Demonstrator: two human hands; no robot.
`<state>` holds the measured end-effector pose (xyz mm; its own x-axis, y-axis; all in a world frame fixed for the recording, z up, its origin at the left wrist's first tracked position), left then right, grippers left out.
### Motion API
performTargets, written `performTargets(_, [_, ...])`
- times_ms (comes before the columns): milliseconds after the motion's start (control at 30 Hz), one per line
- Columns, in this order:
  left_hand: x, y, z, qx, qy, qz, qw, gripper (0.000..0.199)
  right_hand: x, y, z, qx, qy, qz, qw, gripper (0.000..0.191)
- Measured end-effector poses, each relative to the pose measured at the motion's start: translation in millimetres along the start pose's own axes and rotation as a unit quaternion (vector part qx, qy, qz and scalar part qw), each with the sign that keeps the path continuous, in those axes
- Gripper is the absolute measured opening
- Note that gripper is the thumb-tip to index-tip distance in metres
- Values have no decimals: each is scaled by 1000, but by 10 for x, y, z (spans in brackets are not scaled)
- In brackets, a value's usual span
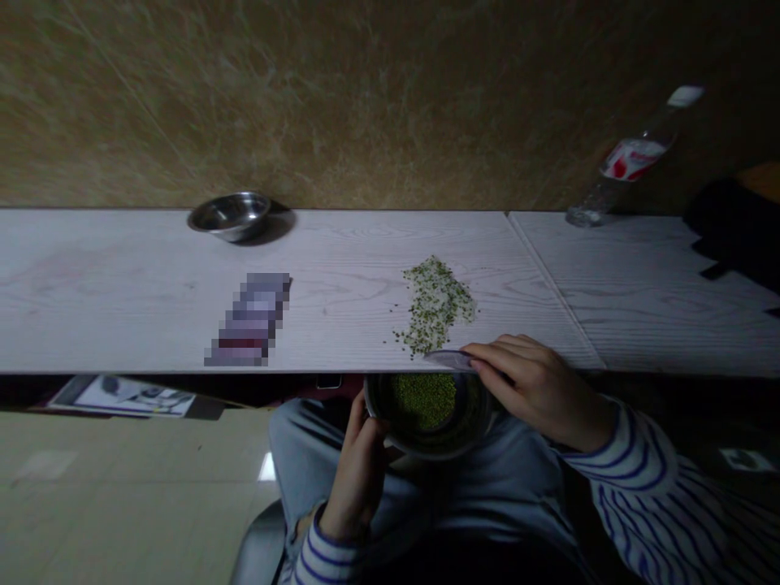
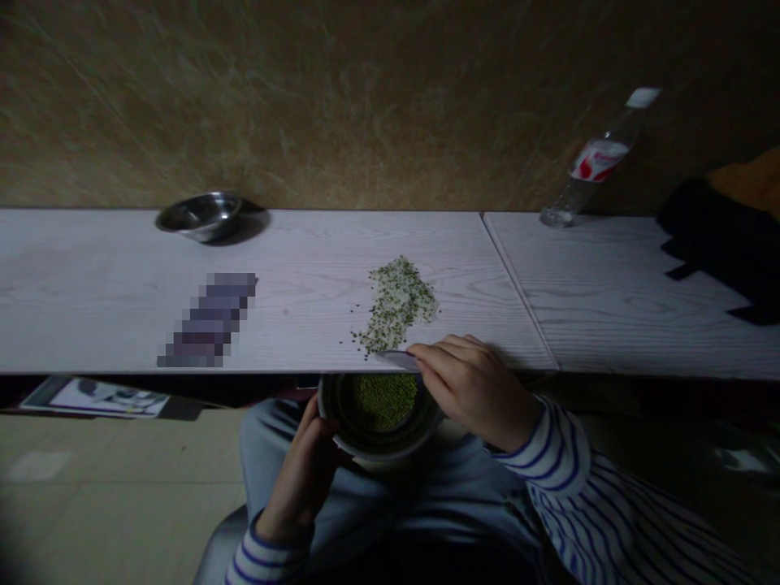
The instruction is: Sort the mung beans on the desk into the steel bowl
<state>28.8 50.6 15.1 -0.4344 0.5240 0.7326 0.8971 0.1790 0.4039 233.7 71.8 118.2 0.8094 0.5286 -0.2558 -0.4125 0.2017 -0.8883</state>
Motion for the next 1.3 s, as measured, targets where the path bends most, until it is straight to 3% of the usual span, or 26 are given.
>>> performTargets(367, [-17,-26,30,17,1,-21,1000,62,-118,72,176,6,8,-5,1000,26])
performTargets(833, [-24,-93,68,-1,-4,-23,1000,62,-110,62,125,13,15,-18,1000,24])
performTargets(1300, [32,-36,33,15,4,-27,1000,63,277,61,396,21,68,-29,997,27])
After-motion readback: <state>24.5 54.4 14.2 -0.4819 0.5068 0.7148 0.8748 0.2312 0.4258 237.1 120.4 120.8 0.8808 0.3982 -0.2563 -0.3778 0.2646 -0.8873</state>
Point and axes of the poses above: each hand's wrist, its own z-axis towards the middle knuckle, its own y-axis out of the palm, x = y × z, the point moved 4 cm from there along z, towards the middle knuckle, and after that the axes turned 1 degree about z, right-handed, at the moved point
